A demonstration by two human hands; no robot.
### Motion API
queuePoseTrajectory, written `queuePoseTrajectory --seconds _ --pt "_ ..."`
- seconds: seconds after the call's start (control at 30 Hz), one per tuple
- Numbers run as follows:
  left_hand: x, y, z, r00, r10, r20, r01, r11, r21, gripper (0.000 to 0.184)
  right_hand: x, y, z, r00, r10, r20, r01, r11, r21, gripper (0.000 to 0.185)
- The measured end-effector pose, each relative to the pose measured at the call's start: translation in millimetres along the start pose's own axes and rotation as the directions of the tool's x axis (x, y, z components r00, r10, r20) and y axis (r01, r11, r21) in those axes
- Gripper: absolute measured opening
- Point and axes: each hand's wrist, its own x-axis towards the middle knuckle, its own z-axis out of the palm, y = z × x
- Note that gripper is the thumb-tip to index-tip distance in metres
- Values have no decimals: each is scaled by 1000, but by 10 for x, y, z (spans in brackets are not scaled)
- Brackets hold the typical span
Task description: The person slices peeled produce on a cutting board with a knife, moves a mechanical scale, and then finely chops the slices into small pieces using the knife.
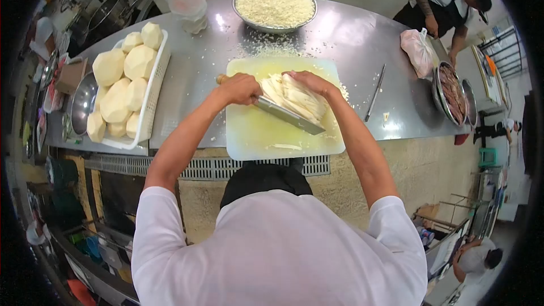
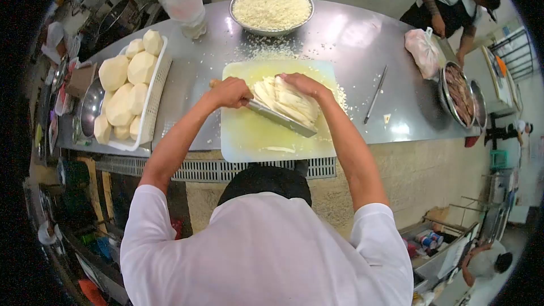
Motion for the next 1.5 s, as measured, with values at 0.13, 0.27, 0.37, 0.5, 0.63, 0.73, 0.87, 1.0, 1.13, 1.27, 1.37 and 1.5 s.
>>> queuePoseTrajectory --seconds 0.13,0.27,0.37,0.5,0.63,0.73,0.87,1.0,1.13,1.27,1.37,1.5 --pt "-317 9 -230 1000 7 -1 -7 1000 -13 13 -312 -75 4 951 -234 -201 215 970 -110 49" --pt "-589 -320 -517 985 12 -173 -42 984 -173 18 -632 69 -72 837 -417 -355 371 909 -192 49" --pt "-578 -493 -593 935 -176 -309 117 973 -198 13 -1145 100 393 563 -597 -572 232 778 -584 56" --pt "-195 -534 -436 869 -188 -457 169 982 -83 17 -1562 358 1413 558 -683 -470 291 692 -661 44" --pt "472 -594 -73 845 -219 -487 232 972 -34 19 -1590 377 1962 648 -636 -420 310 723 -618 30" --pt "856 -510 146 875 -201 -440 221 975 -6 15 -1426 428 2038 602 -624 -499 217 729 -649 17" --pt "1064 -427 246 936 -87 -341 113 992 56 11 -1200 500 1810 519 -616 -593 141 746 -651 14" --pt "792 -310 237 972 31 -235 -16 998 65 16 -1080 532 1637 451 -606 -655 110 766 -633 14" --pt "541 -194 -57 976 -147 -163 155 987 33 21 -1245 503 1546 550 -540 -637 222 830 -512 11" --pt "332 2 -403 949 -275 -150 275 961 -21 22 -1480 7 1190 536 -609 -585 405 793 -454 14" --pt "254 152 -606 918 -369 -143 356 928 -110 18 -1390 -278 680 395 -710 -583 431 704 -565 22" --pt "184 486 -773 902 -429 -51 390 859 -332 21 -1224 -819 83 307 -813 -494 446 582 -680 28"
